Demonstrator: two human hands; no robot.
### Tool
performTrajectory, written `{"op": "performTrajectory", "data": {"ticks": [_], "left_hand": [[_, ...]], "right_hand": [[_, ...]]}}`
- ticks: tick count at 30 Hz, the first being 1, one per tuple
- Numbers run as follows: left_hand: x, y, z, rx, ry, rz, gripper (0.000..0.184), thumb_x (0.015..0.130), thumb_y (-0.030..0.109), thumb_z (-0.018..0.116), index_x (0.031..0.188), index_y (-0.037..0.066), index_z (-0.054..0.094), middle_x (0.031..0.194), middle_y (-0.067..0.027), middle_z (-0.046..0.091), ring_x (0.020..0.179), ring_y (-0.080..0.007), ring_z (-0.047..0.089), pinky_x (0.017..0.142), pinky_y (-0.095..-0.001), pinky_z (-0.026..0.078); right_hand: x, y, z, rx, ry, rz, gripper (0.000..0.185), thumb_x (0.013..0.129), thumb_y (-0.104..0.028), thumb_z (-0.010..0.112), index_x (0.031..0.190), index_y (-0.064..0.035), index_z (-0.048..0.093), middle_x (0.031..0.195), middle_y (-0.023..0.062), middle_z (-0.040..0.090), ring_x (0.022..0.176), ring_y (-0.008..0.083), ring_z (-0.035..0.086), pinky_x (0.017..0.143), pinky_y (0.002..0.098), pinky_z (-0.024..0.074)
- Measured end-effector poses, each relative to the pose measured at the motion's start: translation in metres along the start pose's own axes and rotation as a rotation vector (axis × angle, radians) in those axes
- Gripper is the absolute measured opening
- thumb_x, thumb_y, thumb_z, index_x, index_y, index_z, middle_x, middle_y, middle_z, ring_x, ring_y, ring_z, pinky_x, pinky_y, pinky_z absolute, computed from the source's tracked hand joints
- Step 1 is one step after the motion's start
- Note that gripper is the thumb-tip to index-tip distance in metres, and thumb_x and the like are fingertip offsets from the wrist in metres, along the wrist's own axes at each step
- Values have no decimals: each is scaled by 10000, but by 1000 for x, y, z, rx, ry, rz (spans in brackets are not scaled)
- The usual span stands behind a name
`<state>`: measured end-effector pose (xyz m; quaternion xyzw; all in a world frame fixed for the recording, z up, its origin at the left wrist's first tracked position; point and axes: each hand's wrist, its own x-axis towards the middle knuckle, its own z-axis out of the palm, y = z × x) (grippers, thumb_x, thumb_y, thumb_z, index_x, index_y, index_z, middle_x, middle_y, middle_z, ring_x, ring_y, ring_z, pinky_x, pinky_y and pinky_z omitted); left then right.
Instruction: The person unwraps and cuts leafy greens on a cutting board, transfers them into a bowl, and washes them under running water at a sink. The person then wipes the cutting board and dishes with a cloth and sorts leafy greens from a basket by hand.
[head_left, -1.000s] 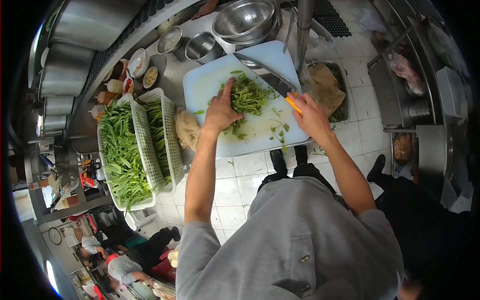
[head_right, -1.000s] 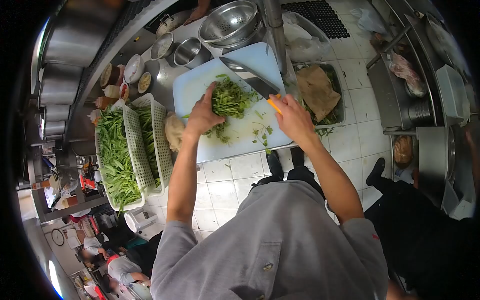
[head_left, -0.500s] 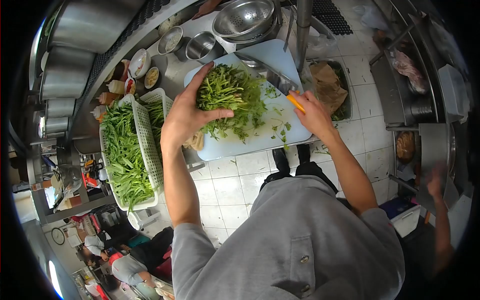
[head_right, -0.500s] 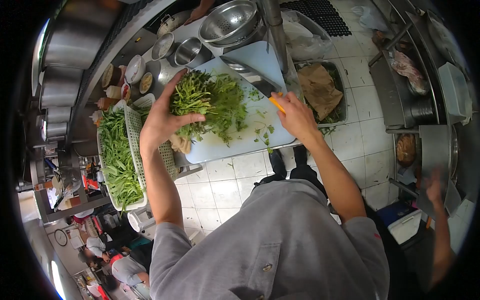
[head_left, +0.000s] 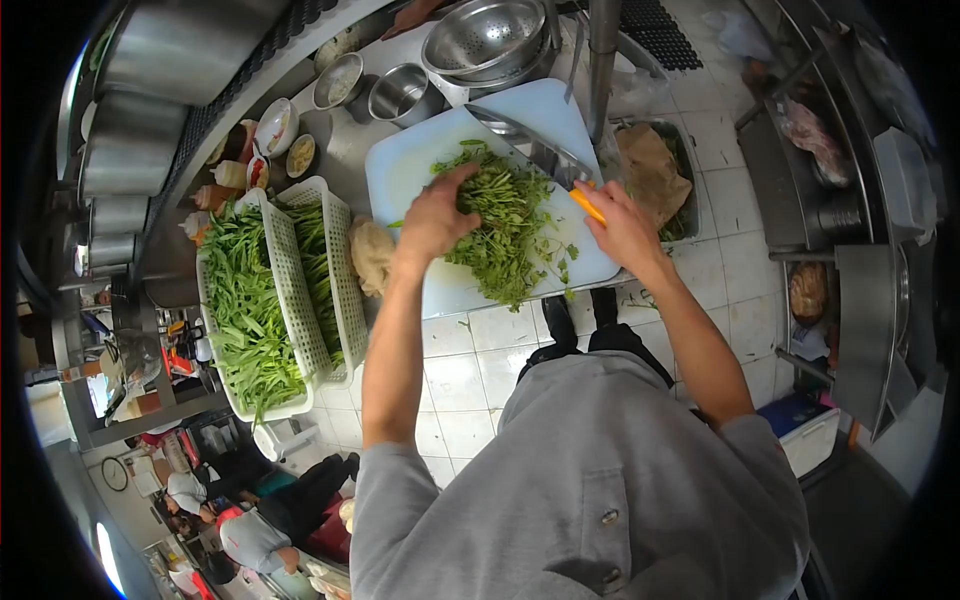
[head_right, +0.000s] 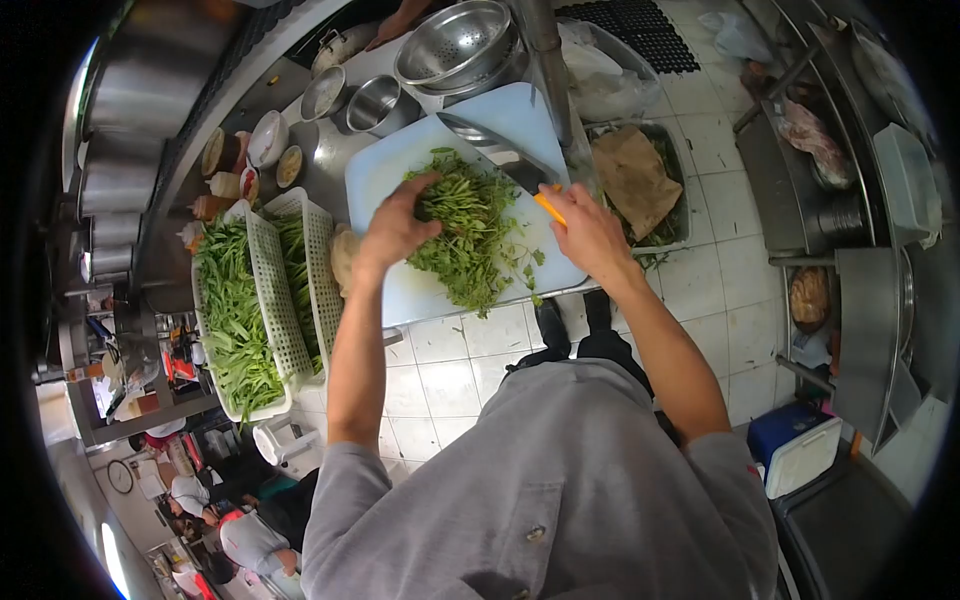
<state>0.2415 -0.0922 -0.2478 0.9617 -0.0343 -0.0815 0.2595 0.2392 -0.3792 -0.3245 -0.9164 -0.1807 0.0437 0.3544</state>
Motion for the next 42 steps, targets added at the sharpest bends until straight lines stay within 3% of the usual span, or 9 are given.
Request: {"op": "performTrajectory", "data": {"ticks": [8,13,16,19,25,28,30,37,42], "left_hand": [[-24,46,-69,-136,-68,-8,835,653,252,854,1379,90,475,1336,-190,519,1247,-346,501,1022,-381,434],[-37,60,7,229,-127,-104,1219,563,433,886,1531,195,183,1574,-198,154,1413,-517,120,1078,-673,256],[-49,51,37,223,-82,-127,1235,557,467,882,1534,204,174,1575,-197,150,1398,-551,117,1034,-743,214],[-69,31,21,-25,148,-67,1183,588,443,878,1528,201,203,1568,-182,196,1396,-549,133,1052,-712,215],[-95,-3,4,-220,448,-149,571,847,205,737,1348,64,502,1391,-159,503,1274,-313,492,1032,-428,418],[-104,-16,12,-396,541,-297,440,885,171,703,1286,60,559,1267,-101,603,1119,-246,608,912,-383,510],[-116,-22,16,-454,564,-335,413,887,159,698,1268,56,574,1271,-99,596,1106,-234,611,898,-362,516],[-143,-41,39,-576,629,-385,398,869,147,706,1247,84,595,1268,-103,586,1032,-220,625,825,-348,517],[-145,-22,51,-458,407,-188,464,746,163,812,1155,103,602,1168,-55,592,993,-226,625,786,-359,527]], "right_hand": [[5,-2,-1,19,22,-19,519,832,-59,649,1332,-149,541,1060,100,545,909,302,611,760,409,511],[14,-7,5,-16,28,-34,512,814,-68,671,1310,-131,562,1118,79,540,1046,286,561,806,434,492],[15,-14,-1,-121,44,-90,502,803,-78,685,1291,-125,580,1185,79,526,1141,305,497,876,482,459],[21,-32,-20,-96,-15,-258,646,757,-128,747,1359,-124,514,1323,111,467,1198,343,457,953,491,432],[72,-82,15,-268,-407,-659,995,639,-226,848,1485,-215,324,1500,142,291,1290,390,386,1000,462,442],[112,-88,20,-187,-574,-530,721,725,-192,764,1386,-183,478,1422,120,419,1218,342,486,982,423,463],[119,-102,0,-66,-534,-494,535,775,-174,696,1294,-151,571,1357,99,499,1165,305,547,975,386,470],[99,-105,19,-142,-329,-587,835,685,-226,808,1431,-242,433,1496,158,339,1364,354,339,1084,474,365],[123,-116,36,-255,-623,-407,654,699,-214,787,1311,-215,557,1360,95,493,1231,312,496,973,424,469]]}}
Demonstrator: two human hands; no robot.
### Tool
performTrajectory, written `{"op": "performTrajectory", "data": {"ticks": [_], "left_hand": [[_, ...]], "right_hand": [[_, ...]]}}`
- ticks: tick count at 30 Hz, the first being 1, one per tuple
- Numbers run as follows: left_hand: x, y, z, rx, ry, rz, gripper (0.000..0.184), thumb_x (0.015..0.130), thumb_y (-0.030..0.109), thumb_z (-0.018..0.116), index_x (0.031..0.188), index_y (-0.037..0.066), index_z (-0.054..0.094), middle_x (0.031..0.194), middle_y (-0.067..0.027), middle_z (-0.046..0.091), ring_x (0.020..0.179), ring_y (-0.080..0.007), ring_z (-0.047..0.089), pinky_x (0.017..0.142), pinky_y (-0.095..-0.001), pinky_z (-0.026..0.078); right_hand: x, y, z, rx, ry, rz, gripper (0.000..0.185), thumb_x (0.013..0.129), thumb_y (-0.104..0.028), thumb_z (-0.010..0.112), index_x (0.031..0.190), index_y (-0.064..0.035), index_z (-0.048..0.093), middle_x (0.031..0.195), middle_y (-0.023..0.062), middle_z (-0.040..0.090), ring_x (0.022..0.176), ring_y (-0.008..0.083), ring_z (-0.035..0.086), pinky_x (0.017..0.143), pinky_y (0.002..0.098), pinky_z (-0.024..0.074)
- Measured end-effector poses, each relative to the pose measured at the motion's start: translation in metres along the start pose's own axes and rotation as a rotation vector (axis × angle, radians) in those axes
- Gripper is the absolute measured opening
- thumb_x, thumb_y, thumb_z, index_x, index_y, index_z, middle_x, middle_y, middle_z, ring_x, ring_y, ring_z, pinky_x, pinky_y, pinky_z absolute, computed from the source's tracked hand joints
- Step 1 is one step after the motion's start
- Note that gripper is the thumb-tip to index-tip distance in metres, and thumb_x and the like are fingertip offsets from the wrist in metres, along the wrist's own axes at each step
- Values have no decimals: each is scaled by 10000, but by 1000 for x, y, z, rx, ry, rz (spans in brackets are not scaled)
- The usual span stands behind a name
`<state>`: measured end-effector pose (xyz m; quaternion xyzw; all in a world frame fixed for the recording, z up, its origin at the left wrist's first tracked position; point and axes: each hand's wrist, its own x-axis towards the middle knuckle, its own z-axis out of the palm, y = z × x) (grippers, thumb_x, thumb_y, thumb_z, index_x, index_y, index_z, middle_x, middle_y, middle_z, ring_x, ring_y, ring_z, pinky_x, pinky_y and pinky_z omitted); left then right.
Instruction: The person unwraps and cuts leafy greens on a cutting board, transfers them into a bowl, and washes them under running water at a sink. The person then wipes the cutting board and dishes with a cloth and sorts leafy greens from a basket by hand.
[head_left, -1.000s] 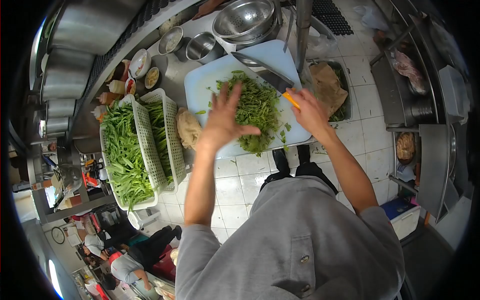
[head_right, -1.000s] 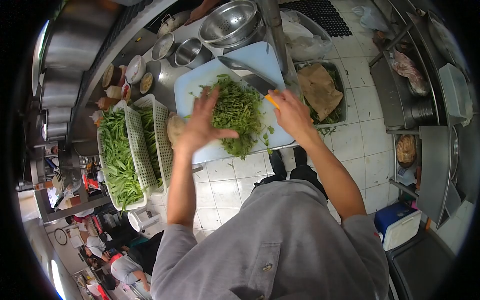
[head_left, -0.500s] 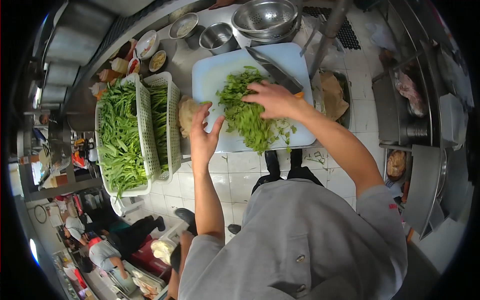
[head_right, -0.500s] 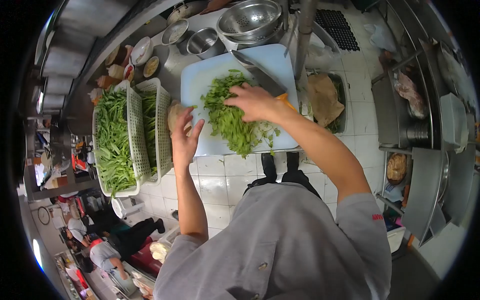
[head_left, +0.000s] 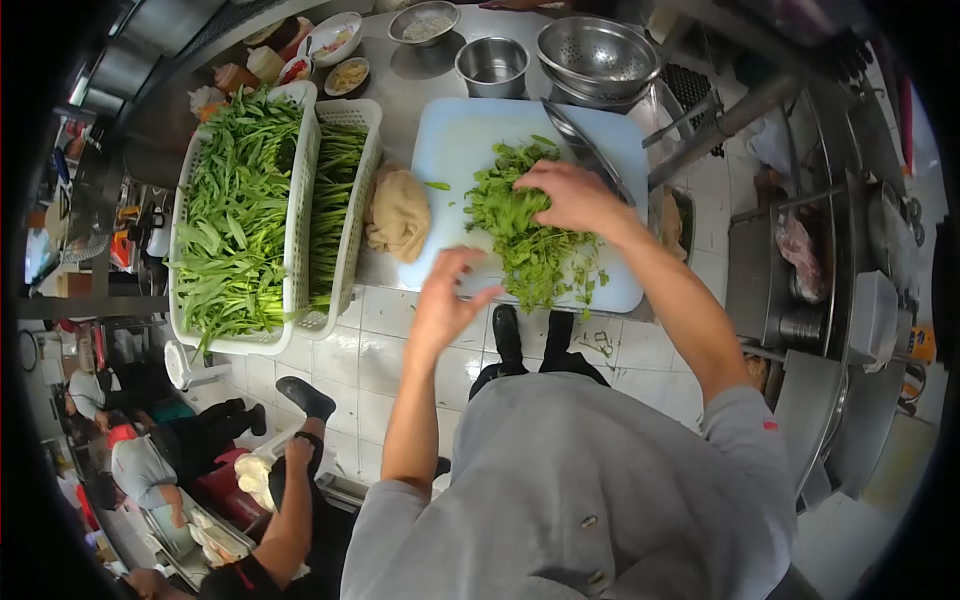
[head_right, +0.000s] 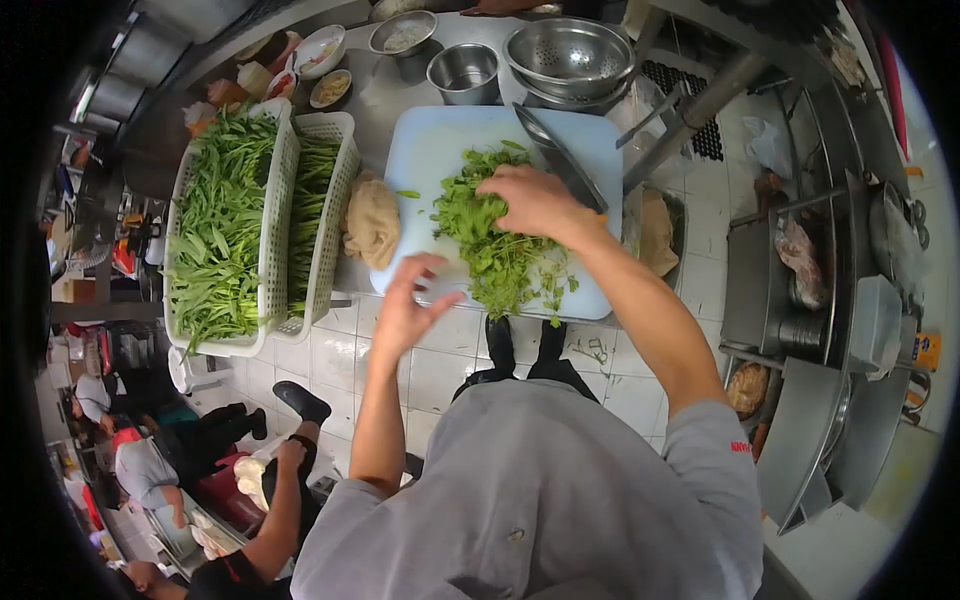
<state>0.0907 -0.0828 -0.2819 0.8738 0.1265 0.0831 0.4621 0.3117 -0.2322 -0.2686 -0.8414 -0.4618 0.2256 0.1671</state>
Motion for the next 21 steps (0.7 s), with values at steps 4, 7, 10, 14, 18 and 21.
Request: {"op": "performTrajectory", "data": {"ticks": [4,7,10,14,18,21], "left_hand": [[-15,18,49,216,-74,164,418,726,143,800,1094,94,608,1051,-93,595,941,-328,623,761,-419,516],[1,5,62,149,-102,109,325,747,108,758,1041,76,625,1009,-130,591,902,-376,605,757,-439,508],[21,0,54,157,30,135,211,773,47,719,970,62,645,982,-129,593,886,-377,609,749,-433,508],[30,12,13,120,245,227,230,766,9,715,980,70,657,1041,-99,607,905,-329,617,778,-390,511],[24,-9,-9,145,340,156,217,797,0,710,995,77,665,1058,-59,626,847,-225,646,680,-311,506],[19,-9,-18,-18,278,32,210,821,-10,688,1013,73,664,1046,-56,629,817,-166,640,631,-286,495]], "right_hand": [[-11,3,-31,74,87,-94,661,684,-226,795,1303,-203,564,1350,110,507,1216,286,518,977,400,466],[-15,-4,10,-290,129,-132,705,664,-228,805,1319,-187,547,1354,119,502,1215,289,519,982,390,461],[-6,1,10,-230,-35,-13,839,622,-224,829,1385,-198,483,1398,131,472,1249,301,493,1016,386,437],[-15,3,-36,33,45,-91,957,590,-245,851,1441,-230,412,1473,138,399,1295,327,449,1044,412,416],[-24,-15,10,-215,15,68,996,582,-245,879,1450,-260,391,1533,114,266,1344,382,353,1087,468,385],[-5,3,-10,-76,-9,103,951,612,-226,863,1443,-242,400,1479,122,357,1320,389,382,1074,446,400]]}}
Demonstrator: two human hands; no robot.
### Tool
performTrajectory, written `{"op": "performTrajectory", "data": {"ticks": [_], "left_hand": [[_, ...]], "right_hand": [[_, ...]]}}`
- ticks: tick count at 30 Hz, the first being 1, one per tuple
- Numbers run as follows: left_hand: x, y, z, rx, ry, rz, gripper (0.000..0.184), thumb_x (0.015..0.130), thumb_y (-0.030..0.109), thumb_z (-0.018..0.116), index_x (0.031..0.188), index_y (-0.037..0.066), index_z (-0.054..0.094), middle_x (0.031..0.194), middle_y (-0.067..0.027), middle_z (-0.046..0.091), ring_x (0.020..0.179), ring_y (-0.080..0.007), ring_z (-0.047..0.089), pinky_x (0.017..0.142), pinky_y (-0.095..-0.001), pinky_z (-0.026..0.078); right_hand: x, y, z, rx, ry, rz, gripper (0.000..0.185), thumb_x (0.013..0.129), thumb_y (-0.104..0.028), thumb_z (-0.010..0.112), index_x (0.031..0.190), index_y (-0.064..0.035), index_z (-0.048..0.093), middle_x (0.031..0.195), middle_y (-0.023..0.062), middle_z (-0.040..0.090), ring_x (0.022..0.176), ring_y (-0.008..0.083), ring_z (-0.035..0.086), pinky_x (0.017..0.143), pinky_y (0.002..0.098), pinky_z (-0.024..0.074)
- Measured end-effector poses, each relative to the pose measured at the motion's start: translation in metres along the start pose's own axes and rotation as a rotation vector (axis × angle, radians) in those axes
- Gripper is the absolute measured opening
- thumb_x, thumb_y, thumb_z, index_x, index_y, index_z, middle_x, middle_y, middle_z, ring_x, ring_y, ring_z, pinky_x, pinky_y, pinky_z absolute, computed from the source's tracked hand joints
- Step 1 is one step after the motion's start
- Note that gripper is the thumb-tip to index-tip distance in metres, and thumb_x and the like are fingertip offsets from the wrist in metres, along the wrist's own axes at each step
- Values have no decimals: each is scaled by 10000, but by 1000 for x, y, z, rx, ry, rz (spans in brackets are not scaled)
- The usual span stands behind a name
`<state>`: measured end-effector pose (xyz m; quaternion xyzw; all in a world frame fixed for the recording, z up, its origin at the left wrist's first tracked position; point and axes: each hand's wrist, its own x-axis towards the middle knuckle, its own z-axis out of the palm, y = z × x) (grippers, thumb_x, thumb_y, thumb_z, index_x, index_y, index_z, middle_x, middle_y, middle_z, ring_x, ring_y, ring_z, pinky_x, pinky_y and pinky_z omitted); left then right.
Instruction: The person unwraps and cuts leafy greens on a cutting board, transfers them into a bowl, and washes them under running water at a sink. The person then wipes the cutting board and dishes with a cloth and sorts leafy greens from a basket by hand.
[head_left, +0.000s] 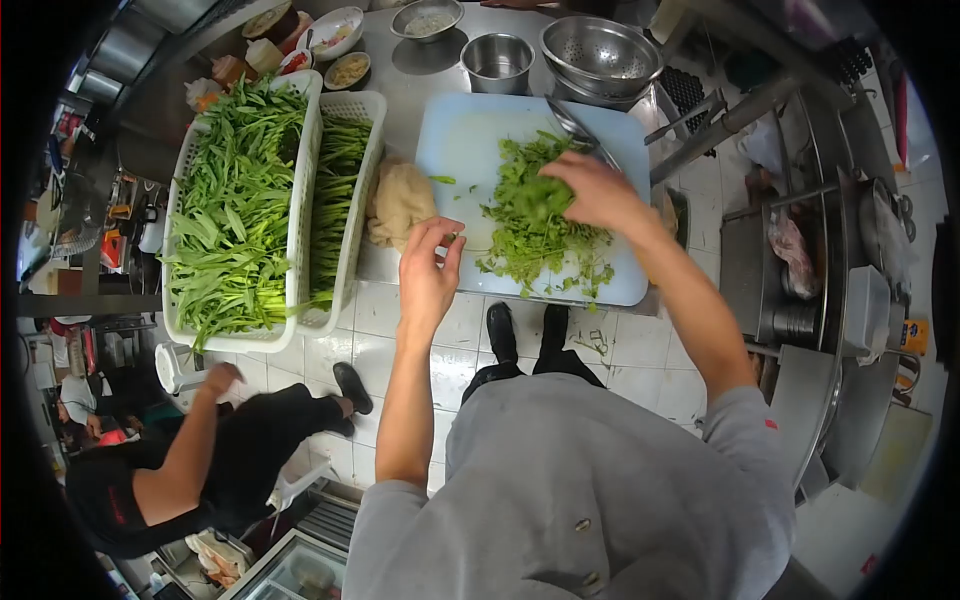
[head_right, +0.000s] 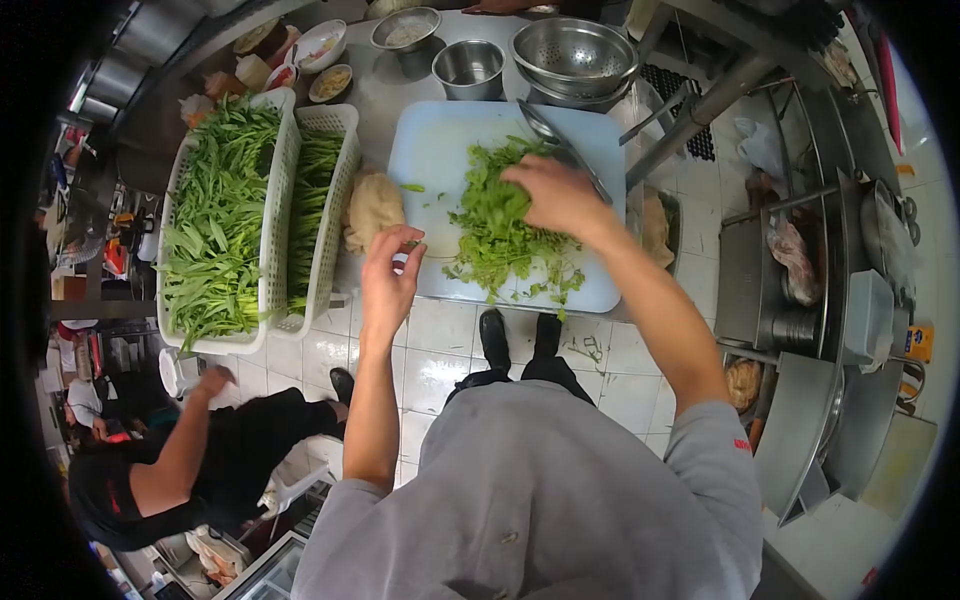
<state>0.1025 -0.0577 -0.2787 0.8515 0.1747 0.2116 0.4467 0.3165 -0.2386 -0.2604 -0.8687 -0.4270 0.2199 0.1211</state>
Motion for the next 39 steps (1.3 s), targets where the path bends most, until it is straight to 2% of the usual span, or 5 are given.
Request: {"op": "performTrajectory", "data": {"ticks": [9,19,27,35,39], "left_hand": [[22,26,-2,138,-43,187,247,851,2,663,1087,75,667,965,-62,632,647,-130,575,596,-263,472],[209,41,131,-596,-308,-337,521,895,403,675,1147,-45,590,894,-84,623,688,-154,649,570,-255,548],[261,59,201,-609,-125,-476,285,856,44,627,1027,-93,444,933,-152,533,745,-253,657,602,-311,642],[233,83,154,-658,-129,-379,172,879,9,561,1036,17,490,964,-83,582,775,-173,635,630,-309,619],[205,80,115,-712,-106,-174,230,890,-17,530,1102,74,525,1037,-54,627,783,-142,660,650,-282,610]], "right_hand": [[-16,-13,23,-35,-30,-3,939,641,-230,844,1458,-266,382,1559,145,234,1390,444,284,1065,584,351],[-32,-29,42,-157,104,-1,836,678,-160,798,1425,-215,426,1544,138,254,1411,434,223,1083,697,216],[-48,-18,46,-137,244,-103,857,654,-176,801,1425,-206,428,1519,158,287,1398,438,246,1080,679,225],[-23,0,25,-20,4,-148,754,677,-190,802,1366,-203,497,1440,132,368,1335,352,362,1030,548,367],[-37,-2,27,-25,257,-285,657,692,-86,727,1314,-186,542,1412,131,397,1308,366,369,1015,558,382]]}}
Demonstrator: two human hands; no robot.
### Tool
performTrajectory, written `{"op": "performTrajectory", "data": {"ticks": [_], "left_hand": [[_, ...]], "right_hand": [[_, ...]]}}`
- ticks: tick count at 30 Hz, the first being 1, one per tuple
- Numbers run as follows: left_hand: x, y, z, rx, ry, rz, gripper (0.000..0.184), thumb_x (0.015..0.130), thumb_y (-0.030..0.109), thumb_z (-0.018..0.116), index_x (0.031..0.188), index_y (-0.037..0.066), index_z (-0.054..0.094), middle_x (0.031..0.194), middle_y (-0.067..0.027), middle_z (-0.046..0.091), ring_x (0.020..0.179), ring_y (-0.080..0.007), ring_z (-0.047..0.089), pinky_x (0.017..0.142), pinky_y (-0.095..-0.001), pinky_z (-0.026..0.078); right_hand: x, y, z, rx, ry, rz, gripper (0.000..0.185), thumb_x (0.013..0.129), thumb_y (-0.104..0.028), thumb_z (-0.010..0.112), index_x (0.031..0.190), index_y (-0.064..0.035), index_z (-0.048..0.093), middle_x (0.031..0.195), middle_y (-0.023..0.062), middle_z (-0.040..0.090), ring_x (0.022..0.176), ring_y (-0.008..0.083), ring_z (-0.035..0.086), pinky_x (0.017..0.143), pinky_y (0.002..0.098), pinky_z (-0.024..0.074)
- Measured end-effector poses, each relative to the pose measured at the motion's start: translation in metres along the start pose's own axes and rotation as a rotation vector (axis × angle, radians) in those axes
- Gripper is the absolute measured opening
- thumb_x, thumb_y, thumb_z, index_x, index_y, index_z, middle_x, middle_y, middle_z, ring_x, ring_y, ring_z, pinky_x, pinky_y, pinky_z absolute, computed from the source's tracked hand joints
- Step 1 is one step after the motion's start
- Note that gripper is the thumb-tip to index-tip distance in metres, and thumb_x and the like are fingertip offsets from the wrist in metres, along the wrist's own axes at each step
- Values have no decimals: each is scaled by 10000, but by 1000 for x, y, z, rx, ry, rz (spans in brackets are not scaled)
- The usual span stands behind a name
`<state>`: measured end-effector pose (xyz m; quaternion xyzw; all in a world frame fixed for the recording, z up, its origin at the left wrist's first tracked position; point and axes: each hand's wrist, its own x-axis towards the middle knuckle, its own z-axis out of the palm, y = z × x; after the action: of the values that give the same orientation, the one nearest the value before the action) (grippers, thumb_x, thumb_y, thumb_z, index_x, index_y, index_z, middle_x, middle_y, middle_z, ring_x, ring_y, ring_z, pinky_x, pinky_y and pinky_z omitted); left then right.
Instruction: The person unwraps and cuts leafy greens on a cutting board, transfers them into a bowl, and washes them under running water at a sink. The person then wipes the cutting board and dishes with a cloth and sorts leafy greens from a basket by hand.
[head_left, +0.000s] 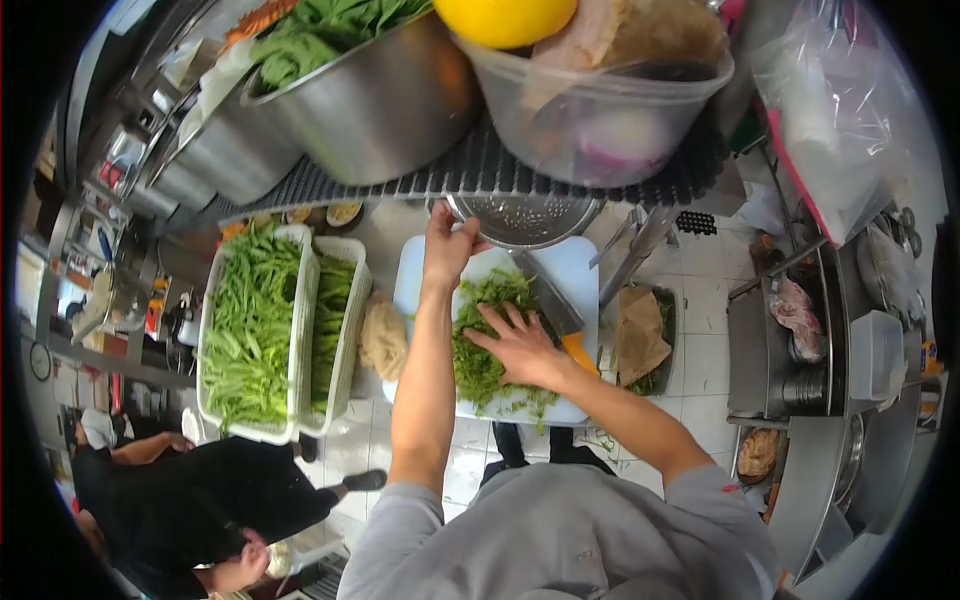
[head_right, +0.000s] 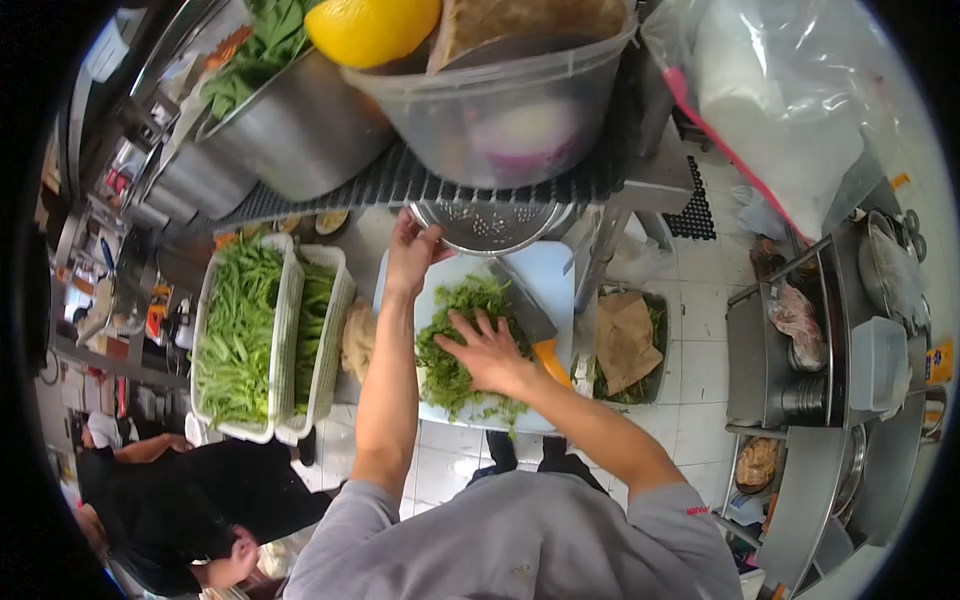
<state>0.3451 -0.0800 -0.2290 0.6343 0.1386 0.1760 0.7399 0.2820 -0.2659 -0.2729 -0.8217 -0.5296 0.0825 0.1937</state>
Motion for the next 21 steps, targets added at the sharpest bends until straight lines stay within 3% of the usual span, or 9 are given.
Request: {"op": "performTrajectory", "data": {"ticks": [3,7,9,11,13,15,17,20,21], "left_hand": [[-33,30,-4,-3,39,-8,172,893,-22,528,1047,39,482,1041,-72,592,773,-159,666,624,-273,600],[-100,60,-26,81,201,3,152,902,12,548,1041,20,488,1035,-80,590,767,-165,670,634,-268,598],[-147,84,-40,205,346,-43,198,909,54,564,1092,23,496,1041,-96,593,768,-170,671,641,-268,599],[-198,87,-69,187,419,3,255,920,73,564,1161,26,497,1072,-106,594,787,-170,669,646,-270,601],[-256,91,-91,187,539,-3,266,910,62,560,1168,29,505,1040,-94,588,760,-142,644,607,-253,584],[-313,88,-109,96,662,8,294,886,30,573,1171,17,501,987,-72,562,686,-86,558,570,-220,564],[-363,79,-117,73,795,4,415,902,25,562,1301,29,449,922,-44,584,612,-43,548,551,-206,567],[-423,58,-124,-40,821,-35,432,902,16,546,1315,40,421,925,-32,597,605,-31,545,533,-207,577],[-438,48,-125,-51,844,-81,399,902,12,540,1284,47,430,958,-40,615,612,-31,562,534,-214,583]], "right_hand": [[11,13,5,10,-231,49,705,661,-104,773,1321,-180,537,1410,124,399,1319,408,359,996,582,398],[10,5,-14,98,-147,85,706,702,-16,686,1366,-178,507,1500,116,311,1357,409,329,1064,541,365],[15,4,-10,-42,-358,77,723,711,-8,676,1388,-180,489,1539,106,257,1380,412,298,1091,535,341],[27,20,-2,26,-372,92,715,723,-39,677,1394,-192,486,1499,106,338,1379,346,337,1072,575,353],[34,26,-24,70,-295,108,661,728,-149,688,1365,-123,513,1431,105,463,1286,298,476,1047,440,423],[38,31,-54,255,-293,41,782,679,-217,785,1385,-78,478,1350,149,550,1243,305,522,1067,365,405],[39,30,-68,407,-287,-65,895,641,-219,844,1426,-107,430,1427,180,468,1316,316,450,1086,393,388],[42,40,-39,409,-272,-146,1011,603,-299,885,1462,-135,378,1501,165,368,1379,304,365,1108,402,361],[40,34,-28,246,-292,-64,1020,595,-316,886,1463,-150,378,1513,165,345,1381,309,360,1105,407,365]]}}
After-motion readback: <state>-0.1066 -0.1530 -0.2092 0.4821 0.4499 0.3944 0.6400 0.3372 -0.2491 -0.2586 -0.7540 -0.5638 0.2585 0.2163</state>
